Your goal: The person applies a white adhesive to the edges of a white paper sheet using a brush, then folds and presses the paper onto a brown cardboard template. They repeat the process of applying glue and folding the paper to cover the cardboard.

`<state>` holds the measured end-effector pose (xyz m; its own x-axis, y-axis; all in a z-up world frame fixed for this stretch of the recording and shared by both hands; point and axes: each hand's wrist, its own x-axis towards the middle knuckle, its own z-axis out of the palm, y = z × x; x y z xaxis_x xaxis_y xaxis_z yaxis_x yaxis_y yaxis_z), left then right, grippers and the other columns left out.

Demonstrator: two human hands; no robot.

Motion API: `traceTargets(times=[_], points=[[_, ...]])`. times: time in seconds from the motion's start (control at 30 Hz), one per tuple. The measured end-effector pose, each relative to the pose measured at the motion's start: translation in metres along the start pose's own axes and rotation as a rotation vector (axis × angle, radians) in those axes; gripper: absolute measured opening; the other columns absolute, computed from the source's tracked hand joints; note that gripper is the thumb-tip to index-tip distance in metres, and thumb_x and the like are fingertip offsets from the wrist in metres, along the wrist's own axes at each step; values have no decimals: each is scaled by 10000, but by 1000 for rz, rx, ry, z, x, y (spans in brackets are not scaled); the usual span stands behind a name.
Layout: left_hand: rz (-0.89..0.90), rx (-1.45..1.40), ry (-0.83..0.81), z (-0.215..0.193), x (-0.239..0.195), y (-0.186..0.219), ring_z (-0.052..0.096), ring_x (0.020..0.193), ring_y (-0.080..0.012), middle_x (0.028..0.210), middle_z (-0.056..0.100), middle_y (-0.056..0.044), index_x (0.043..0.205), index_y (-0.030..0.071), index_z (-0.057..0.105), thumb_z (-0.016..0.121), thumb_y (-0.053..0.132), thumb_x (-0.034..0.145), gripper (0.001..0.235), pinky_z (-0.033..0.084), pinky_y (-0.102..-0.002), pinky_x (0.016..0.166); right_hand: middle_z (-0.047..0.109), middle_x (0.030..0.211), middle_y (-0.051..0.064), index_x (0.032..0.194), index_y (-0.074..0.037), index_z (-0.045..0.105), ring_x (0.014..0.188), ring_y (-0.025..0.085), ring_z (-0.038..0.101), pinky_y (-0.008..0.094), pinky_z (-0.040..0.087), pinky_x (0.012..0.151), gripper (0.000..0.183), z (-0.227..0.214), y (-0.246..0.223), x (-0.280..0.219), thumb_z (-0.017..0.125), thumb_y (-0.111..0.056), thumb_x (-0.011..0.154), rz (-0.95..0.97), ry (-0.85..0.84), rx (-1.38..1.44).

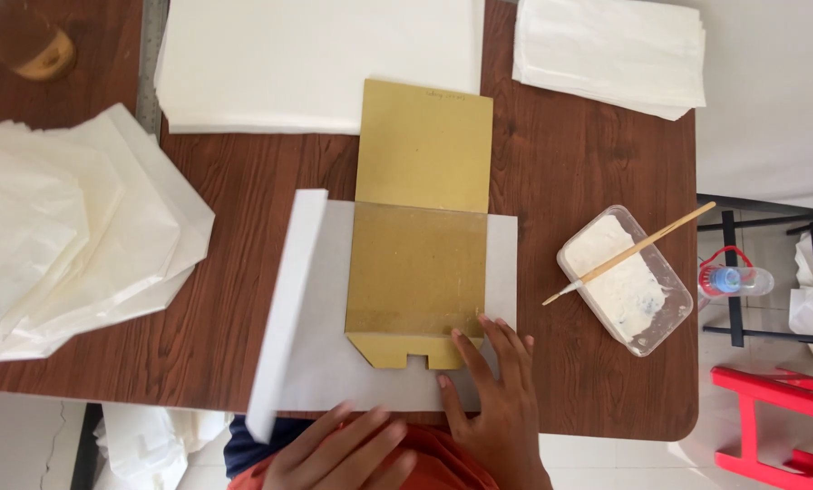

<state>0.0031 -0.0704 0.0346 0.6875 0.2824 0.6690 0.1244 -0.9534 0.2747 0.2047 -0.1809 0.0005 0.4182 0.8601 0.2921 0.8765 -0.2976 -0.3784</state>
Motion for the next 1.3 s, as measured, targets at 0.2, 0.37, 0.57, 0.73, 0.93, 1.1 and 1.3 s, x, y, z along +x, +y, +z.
traceTargets(times=[0.2, 0.37, 0.57, 0.73, 0.93, 1.1, 1.3], points=[[-235, 138, -347, 35, -5, -45, 281, 1568, -334, 1686, 302, -126, 1598, 190, 329, 568, 577, 985, 763, 249, -551, 1266, 550, 1492, 103, 1341, -169, 668, 1412, 332, 510, 569, 364, 1198, 417, 6, 3, 1, 666, -272, 937, -37, -13, 18], [-306, 169, -327, 33, 2, -60, 395, 1495, -315, 1599, 445, -106, 1461, 200, 555, 576, 617, 951, 659, 298, -496, 1227, 562, 1482, 98, 1305, -164, 683, 1406, 329, 522, 578, 379, 1188, 407, 10, 2, 2, 695, -266, 912, -15, 12, 13], [-262, 217, -385, 30, -1, -63, 328, 1530, -297, 1649, 379, -92, 1544, 259, 463, 464, 578, 1012, 621, 245, -463, 1250, 551, 1491, 96, 1309, -161, 668, 1418, 332, 508, 588, 373, 1183, 407, 10, 3, -3, 680, -255, 913, 2, -5, 12], [-243, 274, -412, 30, -3, -62, 296, 1546, -289, 1676, 342, -61, 1587, 274, 396, 402, 591, 1024, 646, 218, -452, 1262, 552, 1483, 120, 1323, -140, 651, 1406, 341, 516, 603, 382, 1177, 411, 11, 4, -3, 668, -235, 924, -8, 12, 36], [-267, 259, -389, 32, -3, -60, 298, 1549, -275, 1672, 354, -62, 1577, 278, 416, 429, 586, 1018, 639, 226, -446, 1254, 555, 1478, 121, 1316, -136, 659, 1399, 341, 521, 601, 383, 1178, 416, 12, 5, -3, 682, -228, 911, -14, 29, 47], [-278, 229, -382, 30, -1, -60, 325, 1535, -278, 1658, 378, -67, 1564, 271, 437, 462, 569, 1010, 630, 249, -447, 1242, 552, 1482, 118, 1321, -141, 657, 1405, 342, 511, 603, 372, 1181, 415, 10, 3, -3, 675, -241, 919, -3, 13, 49], [-277, 225, -380, 30, -3, -61, 301, 1551, -279, 1669, 361, -59, 1570, 270, 427, 469, 576, 1005, 644, 238, -450, 1252, 528, 1509, 116, 1345, -139, 644, 1425, 352, 487, 609, 345, 1191, 411, 11, 6, -5, 632, -259, 952, -3, -12, 41]])
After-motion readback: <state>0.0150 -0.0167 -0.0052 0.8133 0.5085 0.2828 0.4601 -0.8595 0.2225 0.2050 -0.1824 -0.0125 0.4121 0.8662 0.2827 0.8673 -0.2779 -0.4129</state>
